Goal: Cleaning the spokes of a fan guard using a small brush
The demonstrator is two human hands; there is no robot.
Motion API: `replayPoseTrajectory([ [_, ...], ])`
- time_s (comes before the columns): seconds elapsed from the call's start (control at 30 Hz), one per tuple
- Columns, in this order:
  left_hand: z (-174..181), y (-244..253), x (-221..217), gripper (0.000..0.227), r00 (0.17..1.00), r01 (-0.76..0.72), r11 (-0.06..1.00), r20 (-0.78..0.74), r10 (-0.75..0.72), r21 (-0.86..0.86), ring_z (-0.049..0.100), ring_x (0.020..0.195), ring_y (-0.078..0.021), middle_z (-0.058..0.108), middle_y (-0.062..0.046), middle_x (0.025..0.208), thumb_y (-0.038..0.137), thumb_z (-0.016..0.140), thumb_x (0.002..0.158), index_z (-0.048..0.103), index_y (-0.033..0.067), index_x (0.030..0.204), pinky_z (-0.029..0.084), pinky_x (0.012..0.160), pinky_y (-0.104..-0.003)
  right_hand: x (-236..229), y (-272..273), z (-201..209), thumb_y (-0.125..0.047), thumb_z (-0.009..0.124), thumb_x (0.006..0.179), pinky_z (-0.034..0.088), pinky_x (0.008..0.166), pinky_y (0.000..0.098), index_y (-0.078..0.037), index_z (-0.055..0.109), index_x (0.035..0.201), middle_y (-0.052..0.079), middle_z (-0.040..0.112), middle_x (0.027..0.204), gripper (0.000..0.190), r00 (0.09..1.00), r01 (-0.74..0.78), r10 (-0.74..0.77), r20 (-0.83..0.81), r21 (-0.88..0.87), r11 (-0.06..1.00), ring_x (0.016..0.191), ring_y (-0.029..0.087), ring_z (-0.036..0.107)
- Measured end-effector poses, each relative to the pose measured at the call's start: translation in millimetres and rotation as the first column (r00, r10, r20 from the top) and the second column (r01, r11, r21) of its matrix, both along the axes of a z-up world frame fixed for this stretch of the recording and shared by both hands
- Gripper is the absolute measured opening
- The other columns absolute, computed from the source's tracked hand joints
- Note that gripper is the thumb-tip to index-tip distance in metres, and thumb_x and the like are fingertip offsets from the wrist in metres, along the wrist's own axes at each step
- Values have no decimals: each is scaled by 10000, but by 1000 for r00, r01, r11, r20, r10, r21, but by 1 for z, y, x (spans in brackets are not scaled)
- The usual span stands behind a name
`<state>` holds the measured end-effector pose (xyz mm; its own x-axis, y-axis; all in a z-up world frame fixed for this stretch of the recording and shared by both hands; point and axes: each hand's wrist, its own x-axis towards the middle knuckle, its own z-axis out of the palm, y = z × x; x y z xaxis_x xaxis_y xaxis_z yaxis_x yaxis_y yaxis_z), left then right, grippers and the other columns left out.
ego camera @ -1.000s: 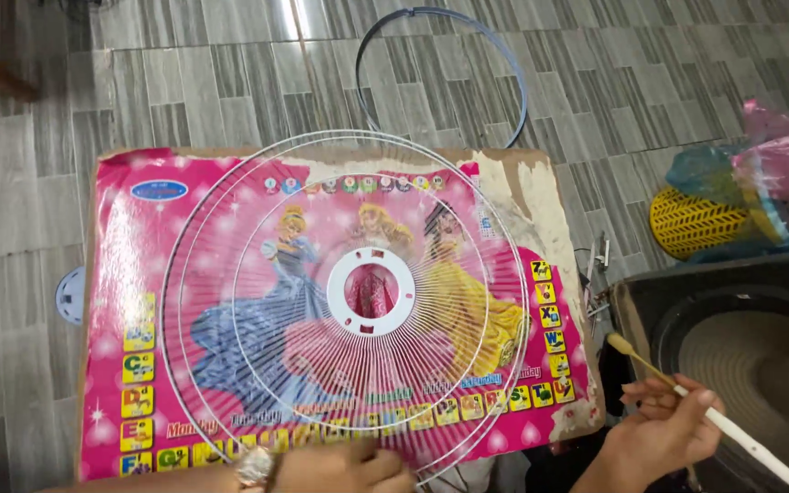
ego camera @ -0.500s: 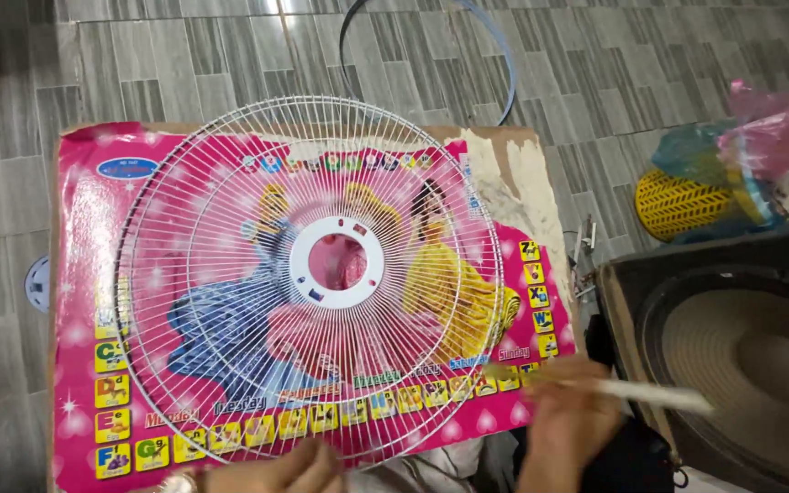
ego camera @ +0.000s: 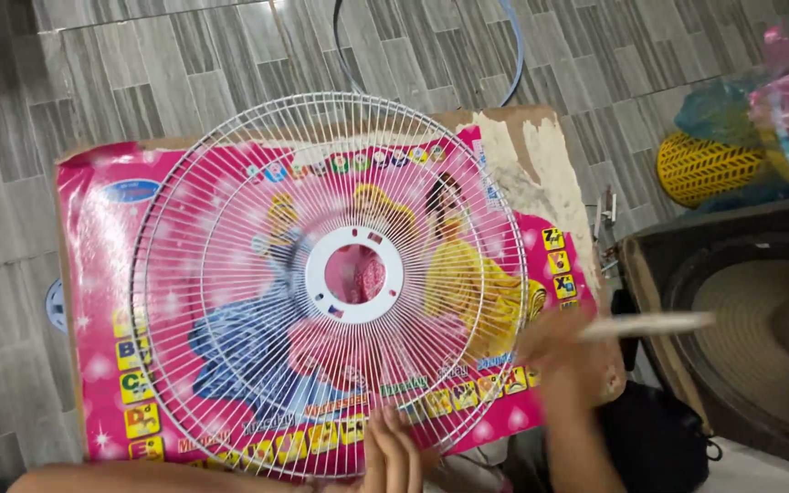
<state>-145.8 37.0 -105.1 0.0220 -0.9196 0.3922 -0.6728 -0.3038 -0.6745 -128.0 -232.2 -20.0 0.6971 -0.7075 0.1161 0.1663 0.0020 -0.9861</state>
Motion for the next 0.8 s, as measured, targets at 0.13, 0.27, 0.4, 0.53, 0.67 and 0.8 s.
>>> replayPoseTrajectory([
  [0.13, -5, 1, -26, 381, 932, -264, 961, -233, 277, 87, 771, 938, -365, 752, -299, 980, 212, 585, 1042, 694, -153, 1064, 653, 808, -401, -47, -4, -58, -135, 584, 1021, 530, 518, 289, -46, 598, 915, 105, 659, 779, 139, 932, -353, 353, -77, 14, 935, 595, 176, 598],
  [0.27, 25, 7, 11, 637, 987, -30, 997, -155, 39, 66, 747, 810, -385, 720, -276, 856, 389, 412, 1224, 705, -134, 1009, 656, 707, -391, 1, -5, 4, -287, 598, 1052, 427, 460, 259, -162, 450, 806, 57, 537, 647, 313, 998, 62, -61, 29, -33, 998, 497, 164, 541],
  [0.4, -48, -11, -63, 267, 871, -402, 915, -298, 391, 28, 737, 964, -404, 694, -359, 1044, -157, 766, 837, 635, -198, 1066, 674, 792, -434, -21, 36, -12, -218, 567, 1036, 555, 548, 261, -32, 571, 932, 79, 685, 714, 213, 840, -536, 540, -50, -229, 813, 568, 143, 628],
  [0.53, -66, -9, -79, 447, 846, -506, 861, -222, 486, -45, 701, 1087, -351, 663, -260, 1208, -85, 721, 940, 549, -131, 1350, 656, 882, -389, -6, 2, -19, -289, 477, 1024, 456, 504, 315, -138, 496, 756, 30, 494, 571, 308, 999, -22, 24, 24, -83, 996, 485, 175, 489],
  [0.67, -95, -14, -81, 397, 850, -525, 816, -203, 487, -242, 685, 1089, -336, 657, -247, 1226, 3, 709, 1000, 556, -88, 1356, 658, 831, -379, -28, 81, -6, 29, 593, 848, 596, 628, 264, -63, 583, 890, 55, 712, 742, 101, 884, -468, 445, -145, -268, 842, 676, 165, 694],
  [0.8, -90, 5, -95, 417, 861, -451, 892, -271, 431, -14, 694, 1078, -379, 658, -311, 1233, 184, 619, 1071, 547, -81, 1384, 649, 825, -397, -6, 10, -23, -117, 491, 1061, 487, 493, 235, -102, 550, 891, 20, 562, 579, 181, 998, -58, 53, -34, -176, 983, 477, 124, 544],
])
